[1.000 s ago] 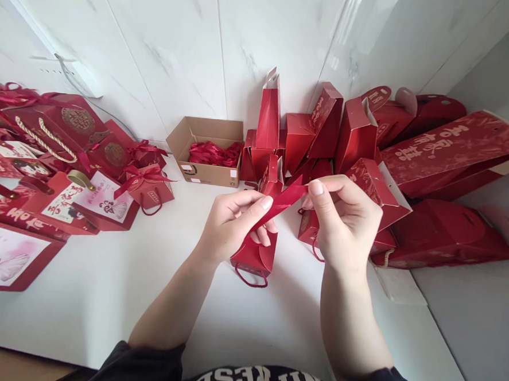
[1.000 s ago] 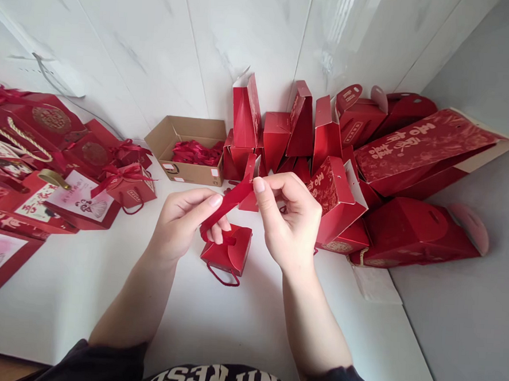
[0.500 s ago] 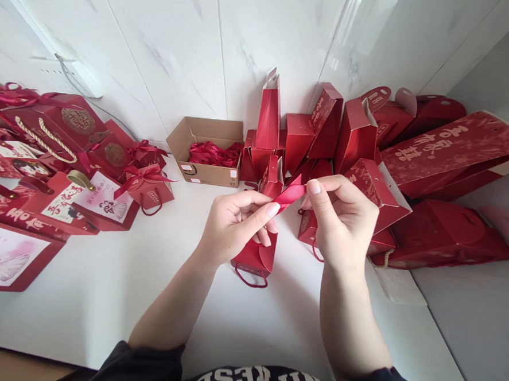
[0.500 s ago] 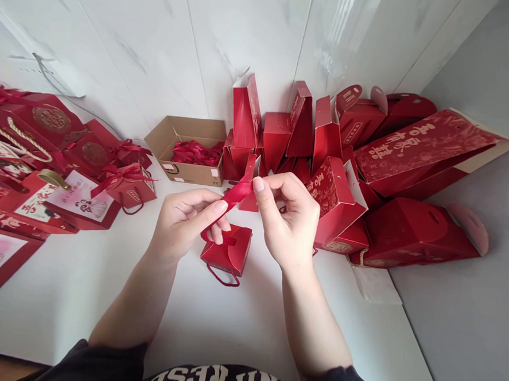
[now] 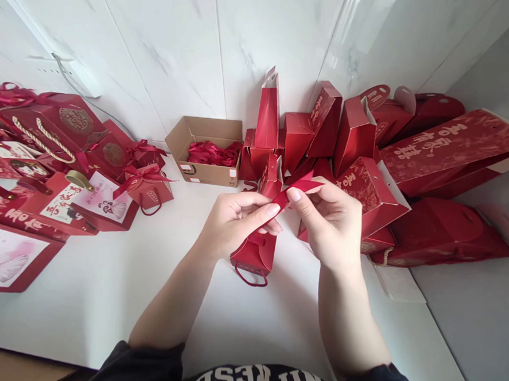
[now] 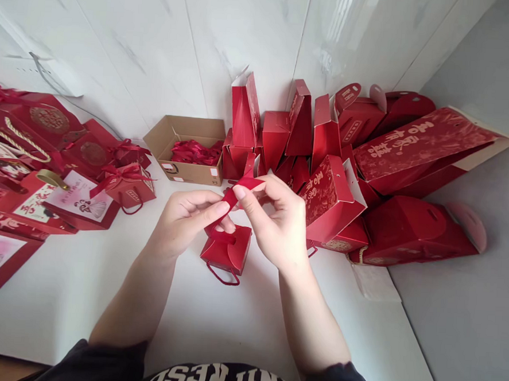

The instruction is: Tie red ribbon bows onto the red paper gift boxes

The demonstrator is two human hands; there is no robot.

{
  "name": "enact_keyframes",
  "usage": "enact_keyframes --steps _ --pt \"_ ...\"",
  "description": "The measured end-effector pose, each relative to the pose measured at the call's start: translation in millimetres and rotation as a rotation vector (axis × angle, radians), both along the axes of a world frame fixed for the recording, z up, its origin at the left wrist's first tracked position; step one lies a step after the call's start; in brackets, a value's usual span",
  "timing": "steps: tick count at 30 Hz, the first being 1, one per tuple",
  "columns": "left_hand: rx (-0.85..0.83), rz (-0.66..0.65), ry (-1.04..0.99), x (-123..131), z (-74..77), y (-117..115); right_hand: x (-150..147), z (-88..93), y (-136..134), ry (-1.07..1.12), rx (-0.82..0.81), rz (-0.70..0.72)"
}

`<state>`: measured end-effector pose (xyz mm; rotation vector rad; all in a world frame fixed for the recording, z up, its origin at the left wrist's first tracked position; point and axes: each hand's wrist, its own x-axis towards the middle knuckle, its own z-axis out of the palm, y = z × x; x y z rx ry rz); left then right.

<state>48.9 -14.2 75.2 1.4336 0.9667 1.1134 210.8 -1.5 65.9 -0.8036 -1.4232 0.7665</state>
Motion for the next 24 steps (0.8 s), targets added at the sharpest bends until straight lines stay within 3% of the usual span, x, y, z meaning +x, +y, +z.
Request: enact_keyframes --steps 7,12,16,20,22,24 --pt "-0.010 -0.110 0.043 -6.3 -2.3 5.5 6.8 29.4 13.1 -0.023 0.138 -0.065" --pt "-0.030 -0.204 0.070 -7.7 -7.2 8.7 13.5 45.8 22.6 -0.042 0.207 -0.025" --pt "0.057 -0.366 0.205 -10.6 -15.1 17.4 21.1 51.3 23.0 -0.069 0.193 0.055" --pt "0.185 -0.539 0.383 -7.4 -32.7 28.9 22.8 53.5 18.2 -0.170 0.195 0.152" --pt "0.187 -0.543 0.463 -3.2 -41.7 31.3 20.8 50.3 17.7 -0.149 0.212 0.124" --pt "0.196 -0.461 0.558 0.9 -47.6 30.3 18.8 44.4 18.9 -0.073 0.232 0.057"
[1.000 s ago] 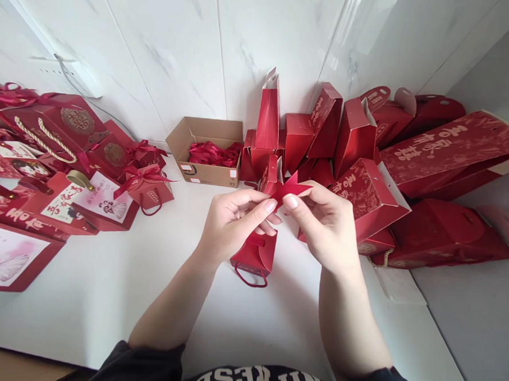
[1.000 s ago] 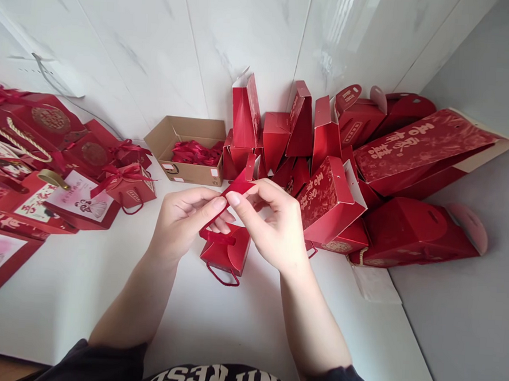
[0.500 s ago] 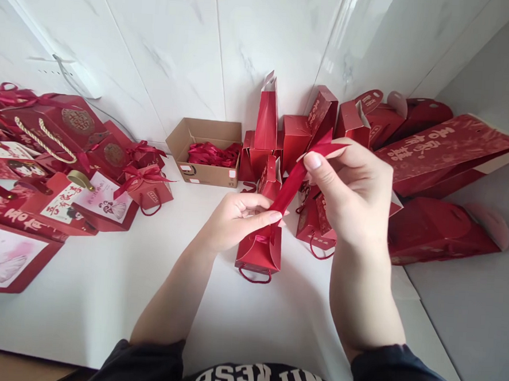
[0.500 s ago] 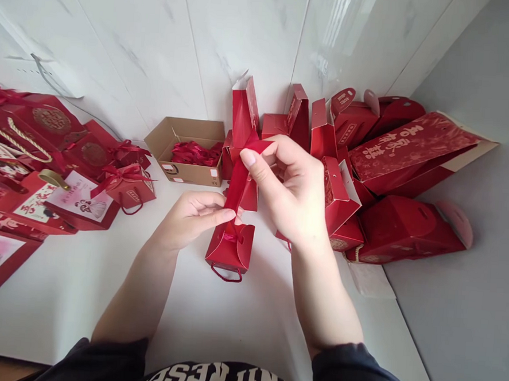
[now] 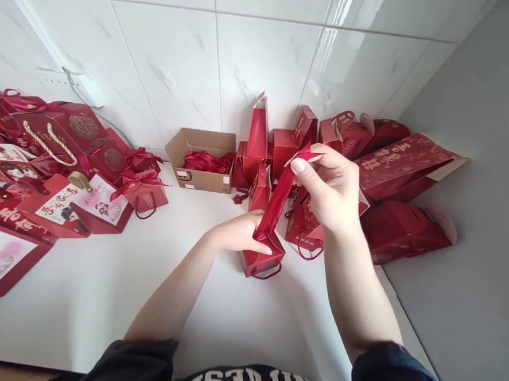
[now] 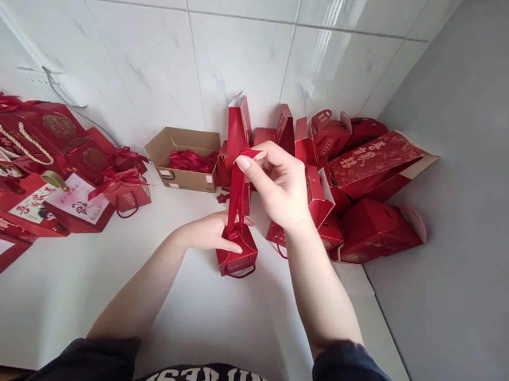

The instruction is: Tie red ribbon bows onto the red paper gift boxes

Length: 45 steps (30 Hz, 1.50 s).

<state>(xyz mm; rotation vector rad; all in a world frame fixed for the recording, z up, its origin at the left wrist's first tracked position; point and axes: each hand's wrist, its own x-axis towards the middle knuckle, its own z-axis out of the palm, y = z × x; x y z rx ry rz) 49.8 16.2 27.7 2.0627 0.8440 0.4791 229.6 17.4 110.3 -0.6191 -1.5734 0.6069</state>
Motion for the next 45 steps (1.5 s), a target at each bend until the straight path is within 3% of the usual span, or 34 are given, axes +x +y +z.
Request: enact_keyframes --steps 4,7,13,16,20,25,30,37,45 --pt "0.149 0.151 0.110 0.7 -0.7 -8.0 0.4 -11.6 -0.2 0.034 -0.071 0.011" --pt "0.175 0.147 0.127 -9.1 1.1 -13.7 5.2 -15.7 -5.6 0.014 -0.128 0.052" --pt "0.046 0.143 0.116 -35.7 -3.1 -20.6 12.4 -17.2 -17.0 0.044 -0.139 0.024" --pt "0.090 0.136 0.130 -38.5 -6.5 -24.5 12.1 -17.4 -22.6 0.066 -0.152 0.045" --pt "0.167 0.147 -0.002 -31.2 -17.8 -29.0 12.7 -18.7 -30.6 0.056 -0.162 0.060" --pt "0.012 0.145 -0.199 -21.4 -41.2 -37.9 17.2 -21.1 -33.2 0.068 -0.162 0.016" --pt "-0.047 0.202 -0.171 -20.9 -57.0 -47.4 12.7 -21.3 -27.6 0.071 -0.141 -0.020" --pt "-0.044 0.238 -0.181 -28.7 -61.9 -52.8 -8.5 -21.8 -15.4 -0.014 -0.106 -0.071" --pt "0.313 0.492 -0.193 -24.0 -61.1 -62.0 -5.3 -13.9 -24.3 -0.031 -0.066 -0.141"
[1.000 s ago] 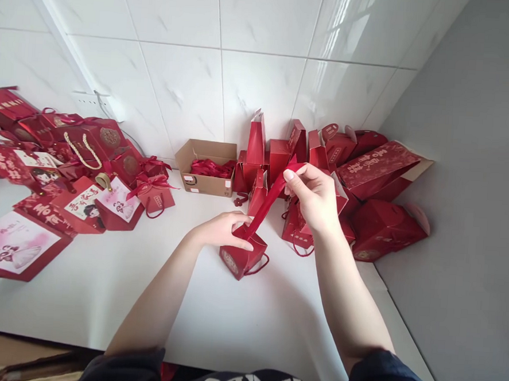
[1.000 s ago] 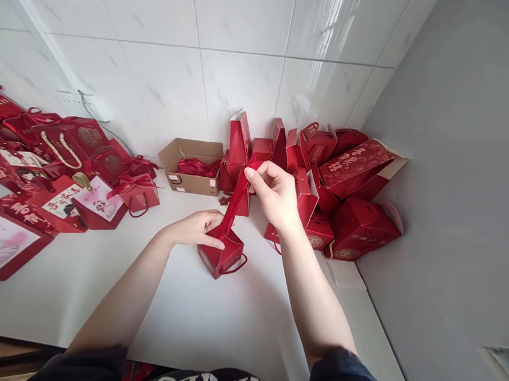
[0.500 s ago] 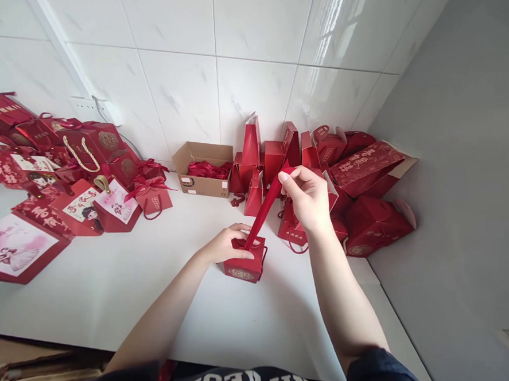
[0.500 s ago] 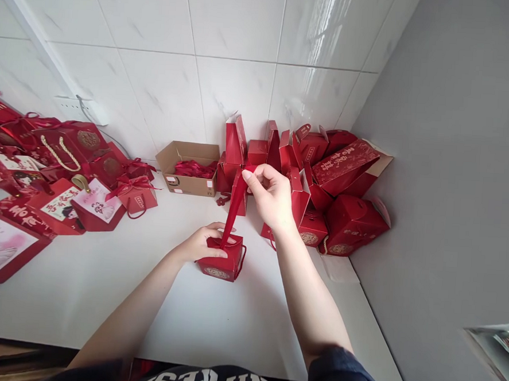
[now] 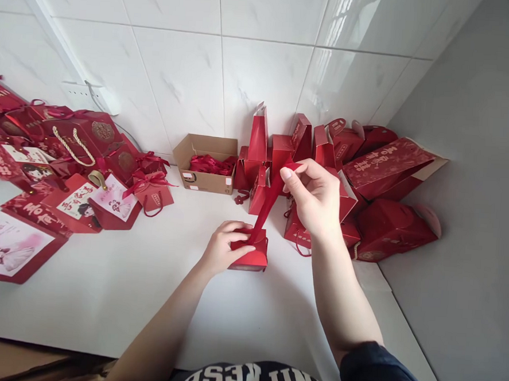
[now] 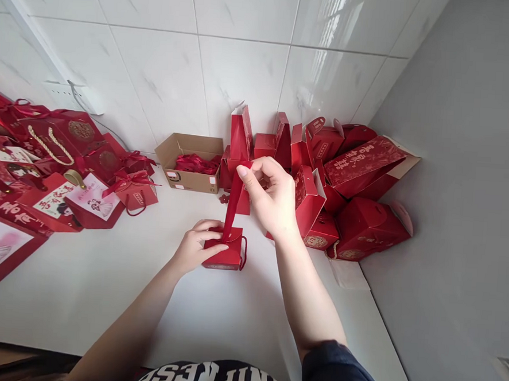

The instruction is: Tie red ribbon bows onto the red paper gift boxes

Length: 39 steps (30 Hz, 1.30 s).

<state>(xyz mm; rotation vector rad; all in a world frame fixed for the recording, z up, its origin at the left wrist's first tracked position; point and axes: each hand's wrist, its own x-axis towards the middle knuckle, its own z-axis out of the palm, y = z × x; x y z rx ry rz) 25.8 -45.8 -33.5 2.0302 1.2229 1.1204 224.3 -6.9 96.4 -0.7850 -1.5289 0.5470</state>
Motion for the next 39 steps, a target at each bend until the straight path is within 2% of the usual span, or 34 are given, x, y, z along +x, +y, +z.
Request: enact_keyframes --steps 4,7,12,14,17,20,24,27,31,36,39 --pt "0.046 -0.038 0.079 8.5 5.2 1.4 -5.0 8.8 -15.7 -0.092 0.108 -0.003" --pt "0.030 -0.045 0.106 10.1 6.0 5.7 -6.7 12.7 -23.3 -0.191 0.182 -0.059" --pt "-0.242 -0.175 0.023 8.3 6.3 17.0 0.9 14.3 -26.6 -0.240 0.210 -0.163" --pt "-0.286 -0.223 0.048 7.0 9.4 23.1 4.8 14.1 -28.3 -0.256 0.217 -0.190" --pt "-0.172 -0.235 0.210 3.9 21.0 32.2 9.6 13.6 -32.8 -0.279 0.203 -0.204" --pt "-0.055 -0.258 0.373 1.3 38.7 38.7 13.6 14.4 -37.2 -0.265 0.197 -0.204" --pt "-0.153 -0.398 0.409 3.4 54.9 45.1 16.2 17.2 -41.0 -0.205 0.184 -0.192" --pt "-0.270 -0.512 0.349 6.8 52.1 52.5 13.4 16.3 -43.0 -0.181 0.117 -0.088" --pt "-0.375 -0.598 0.208 7.2 34.0 61.5 7.8 8.7 -40.8 -0.126 -0.117 0.199" --pt "-0.431 -0.523 0.103 4.4 14.5 61.3 17.3 -8.7 -28.1 0.035 -0.282 0.492" --pt "-0.378 -0.504 0.061 4.1 8.9 60.3 29.7 -30.0 -18.5 -0.113 -0.393 0.504"
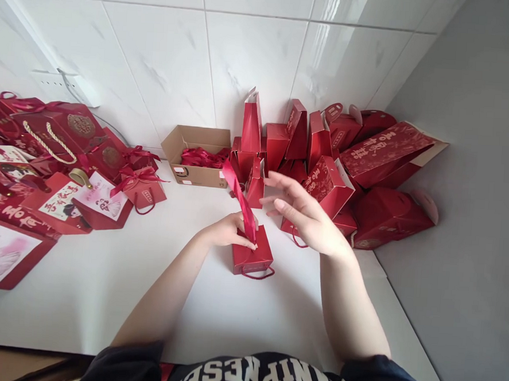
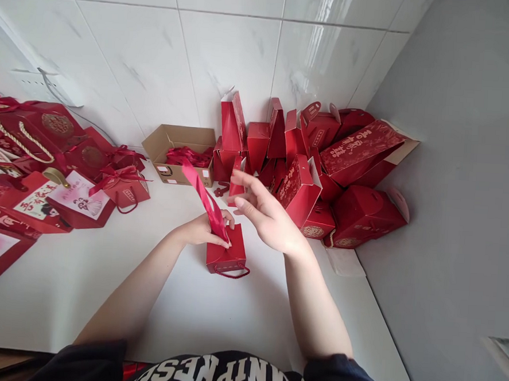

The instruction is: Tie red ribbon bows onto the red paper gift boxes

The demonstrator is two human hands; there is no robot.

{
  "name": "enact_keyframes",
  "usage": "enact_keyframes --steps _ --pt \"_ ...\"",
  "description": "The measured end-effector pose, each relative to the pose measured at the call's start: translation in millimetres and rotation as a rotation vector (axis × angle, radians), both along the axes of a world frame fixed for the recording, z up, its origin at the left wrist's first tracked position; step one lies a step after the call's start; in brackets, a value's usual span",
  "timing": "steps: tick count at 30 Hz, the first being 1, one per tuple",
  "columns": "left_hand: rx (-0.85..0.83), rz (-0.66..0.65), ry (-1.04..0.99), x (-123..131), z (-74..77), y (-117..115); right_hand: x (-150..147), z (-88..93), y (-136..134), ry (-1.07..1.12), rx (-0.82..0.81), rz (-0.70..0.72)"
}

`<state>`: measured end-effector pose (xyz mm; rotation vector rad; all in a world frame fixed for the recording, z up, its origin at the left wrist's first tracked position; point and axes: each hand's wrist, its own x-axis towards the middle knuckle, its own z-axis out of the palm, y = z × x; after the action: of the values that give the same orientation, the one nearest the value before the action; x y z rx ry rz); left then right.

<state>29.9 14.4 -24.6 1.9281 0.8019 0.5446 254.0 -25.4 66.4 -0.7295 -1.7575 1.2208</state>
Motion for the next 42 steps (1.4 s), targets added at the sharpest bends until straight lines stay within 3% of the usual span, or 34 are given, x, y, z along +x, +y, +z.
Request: enact_keyframes --steps 4,7,11,18,23,30,34,37,40,42 --pt "0.051 0.009 0.017 -0.4 -4.5 4.1 8.1 -37.3 16.9 -0.382 0.096 0.059" --pt "-0.106 -0.016 0.071 -1.0 -9.1 9.6 3.7 -59.1 29.8 -0.474 0.109 0.111" --pt "-0.257 -0.040 0.105 -1.7 -15.2 14.3 -8.7 -71.6 37.9 -0.503 0.008 0.088" --pt "-0.290 -0.018 0.074 -0.4 -17.3 13.9 -18.8 -78.4 32.8 -0.503 -0.149 0.089" --pt "-0.300 -0.008 0.065 -0.1 -18.3 13.6 -23.2 -84.8 32.3 -0.296 -0.278 0.080" --pt "-0.280 -0.038 0.023 0.7 -18.4 14.1 -23.3 -72.1 26.9 0.052 -0.321 -0.083" --pt "-0.286 -0.068 -0.048 3.7 -14.7 13.3 -19.8 -72.8 34.1 0.182 -0.378 -0.284" --pt "-0.305 -0.068 -0.051 4.2 -12.5 12.8 -19.0 -72.9 37.3 0.292 -0.436 -0.324" --pt "-0.281 -0.064 -0.019 3.2 -14.2 13.3 -17.4 -63.8 31.3 0.300 -0.409 -0.176" --pt "-0.277 -0.057 -0.004 2.6 -17.1 13.8 -14.7 -56.5 25.3 0.178 -0.286 0.057"
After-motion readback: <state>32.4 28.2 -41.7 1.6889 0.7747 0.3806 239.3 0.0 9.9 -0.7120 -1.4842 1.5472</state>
